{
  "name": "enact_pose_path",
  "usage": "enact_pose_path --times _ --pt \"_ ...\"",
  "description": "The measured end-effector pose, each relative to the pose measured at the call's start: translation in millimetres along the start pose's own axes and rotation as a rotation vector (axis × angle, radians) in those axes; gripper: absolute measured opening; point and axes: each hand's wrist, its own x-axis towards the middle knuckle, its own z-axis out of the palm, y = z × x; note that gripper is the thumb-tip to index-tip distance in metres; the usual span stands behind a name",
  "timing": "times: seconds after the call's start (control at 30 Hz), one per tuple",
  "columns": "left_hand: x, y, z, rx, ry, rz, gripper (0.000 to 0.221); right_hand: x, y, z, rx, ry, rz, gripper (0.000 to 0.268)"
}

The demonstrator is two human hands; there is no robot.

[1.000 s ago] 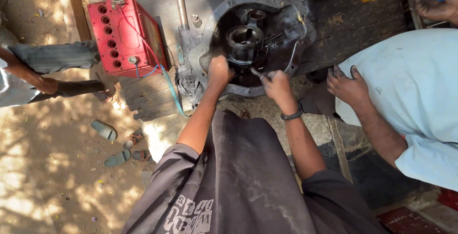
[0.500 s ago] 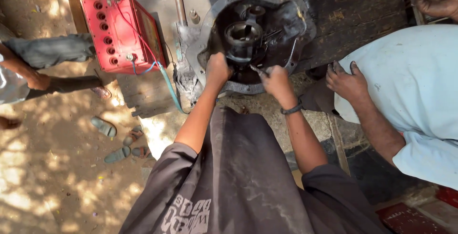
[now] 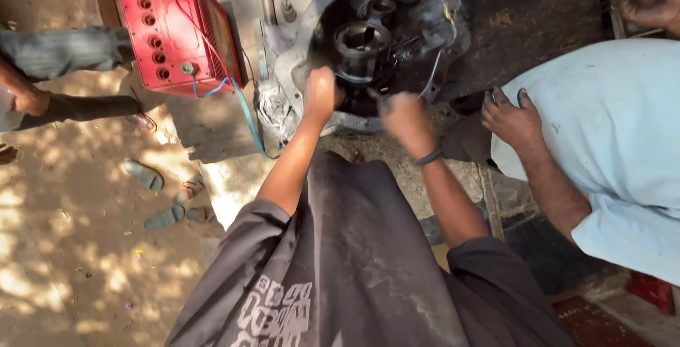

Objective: Cleaning and reassembling gears inside a vehicle differential housing using oil and a brush.

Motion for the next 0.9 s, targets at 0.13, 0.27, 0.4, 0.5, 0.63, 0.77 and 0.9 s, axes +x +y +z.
enact_pose_path --times 0.13,0.27,0.4,0.5,0.63,0.77,0.9 --pt "33 12 -5 -0.063 0.211 0.251 0.029 17 -13 -2 -0.241 0.192 -0.235 0.033" --pt "13 38 -31 -0.068 0.061 -0.022 0.012 -4 -52 -24 -0.233 0.001 -0.077 0.027" --pt "20 26 -21 -0.105 0.161 0.153 0.011 4 -44 -32 -0.288 -0.095 -0.138 0.019" --pt "13 29 -21 -0.071 0.116 0.09 0.015 6 -50 -34 -0.35 -0.013 -0.184 0.019" --pt "14 25 -22 -0.081 0.128 0.15 0.014 -12 -51 -28 -0.491 -0.052 -0.281 0.015" --pt "22 4 2 0.01 0.111 0.077 0.015 7 -61 -11 -0.53 -0.057 -0.253 0.009" --pt "21 41 -31 0.047 0.002 -0.072 0.016 -16 -60 -33 -0.536 -0.077 -0.347 0.01"
